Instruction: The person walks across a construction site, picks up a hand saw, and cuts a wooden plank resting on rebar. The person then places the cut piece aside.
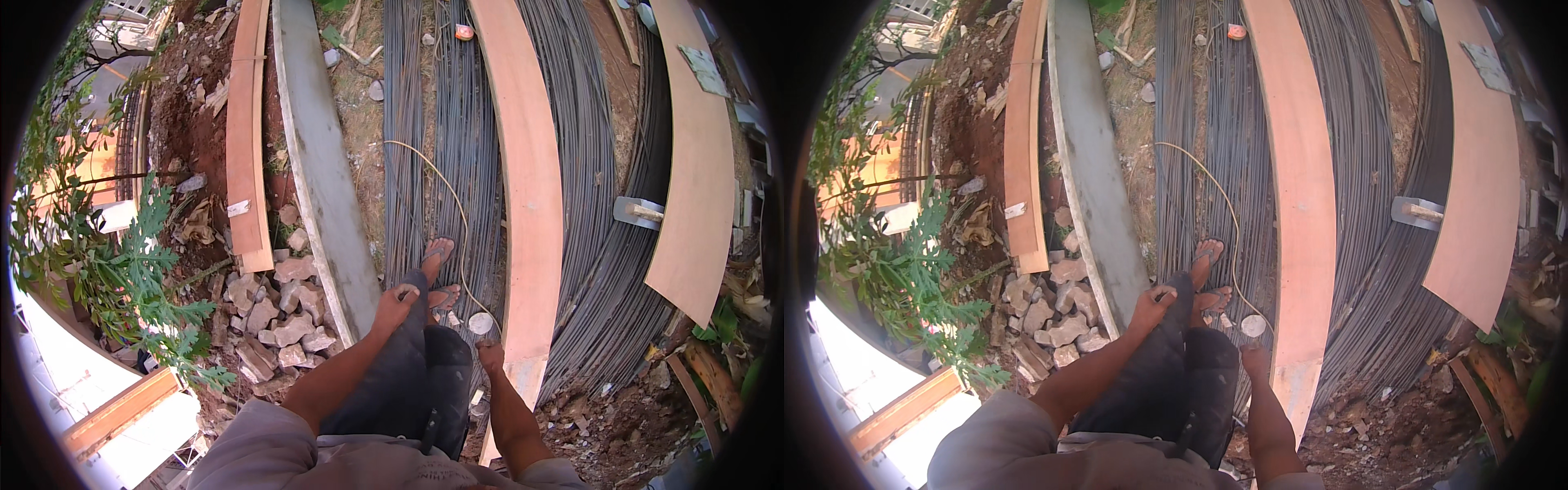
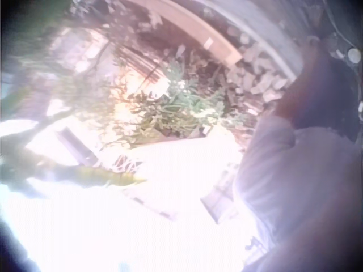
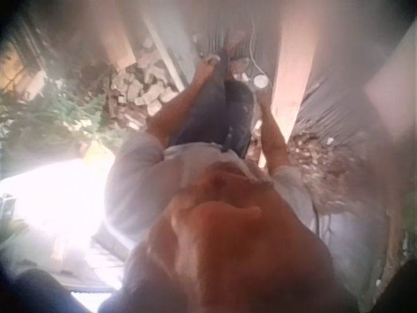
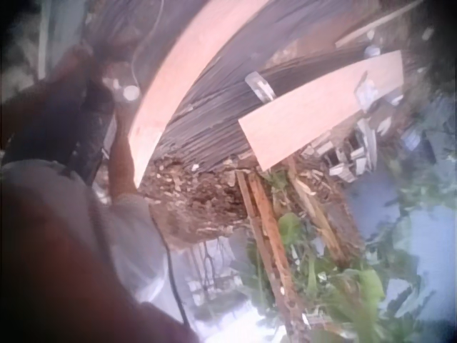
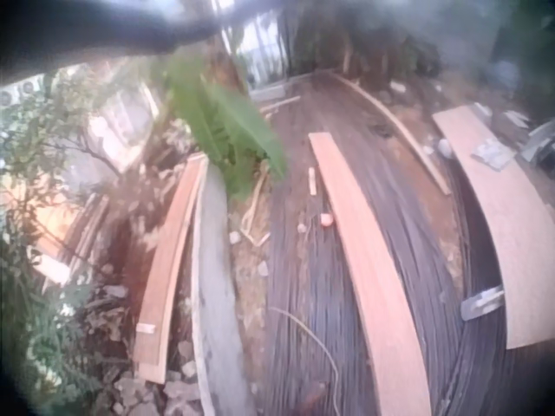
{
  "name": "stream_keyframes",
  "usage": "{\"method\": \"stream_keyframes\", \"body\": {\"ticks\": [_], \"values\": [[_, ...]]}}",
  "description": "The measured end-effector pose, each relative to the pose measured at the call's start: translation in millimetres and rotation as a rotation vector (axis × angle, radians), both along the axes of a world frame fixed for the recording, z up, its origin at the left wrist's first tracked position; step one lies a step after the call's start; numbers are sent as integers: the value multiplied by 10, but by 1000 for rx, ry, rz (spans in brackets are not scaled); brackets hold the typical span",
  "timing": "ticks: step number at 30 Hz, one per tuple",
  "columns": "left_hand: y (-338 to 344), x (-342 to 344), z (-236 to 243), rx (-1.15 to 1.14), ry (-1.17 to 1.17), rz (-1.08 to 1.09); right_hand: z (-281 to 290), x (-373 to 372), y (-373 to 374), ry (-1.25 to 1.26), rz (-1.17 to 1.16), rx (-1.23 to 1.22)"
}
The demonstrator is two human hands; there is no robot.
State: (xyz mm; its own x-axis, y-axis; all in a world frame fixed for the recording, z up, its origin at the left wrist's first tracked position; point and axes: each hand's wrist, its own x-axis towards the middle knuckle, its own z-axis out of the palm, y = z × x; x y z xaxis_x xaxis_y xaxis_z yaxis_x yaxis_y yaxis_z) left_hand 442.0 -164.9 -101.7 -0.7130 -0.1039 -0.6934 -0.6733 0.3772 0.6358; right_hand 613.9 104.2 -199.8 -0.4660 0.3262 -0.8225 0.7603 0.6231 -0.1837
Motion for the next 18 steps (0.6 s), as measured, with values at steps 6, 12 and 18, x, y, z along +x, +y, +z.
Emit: {"method": "stream_keyframes", "body": {"ticks": [6, 12, 18], "values": [[-393, -5, -22, -177, 74, -50, 178, -346, 753, 67, -200, -27], [-1016, 74, -191, -283, -26, -34, 790, -230, 934, -184, 208, -21], [-1444, 37, -548, -424, -204, -104, 1499, 29, -68, -800, -208, -540]]}}
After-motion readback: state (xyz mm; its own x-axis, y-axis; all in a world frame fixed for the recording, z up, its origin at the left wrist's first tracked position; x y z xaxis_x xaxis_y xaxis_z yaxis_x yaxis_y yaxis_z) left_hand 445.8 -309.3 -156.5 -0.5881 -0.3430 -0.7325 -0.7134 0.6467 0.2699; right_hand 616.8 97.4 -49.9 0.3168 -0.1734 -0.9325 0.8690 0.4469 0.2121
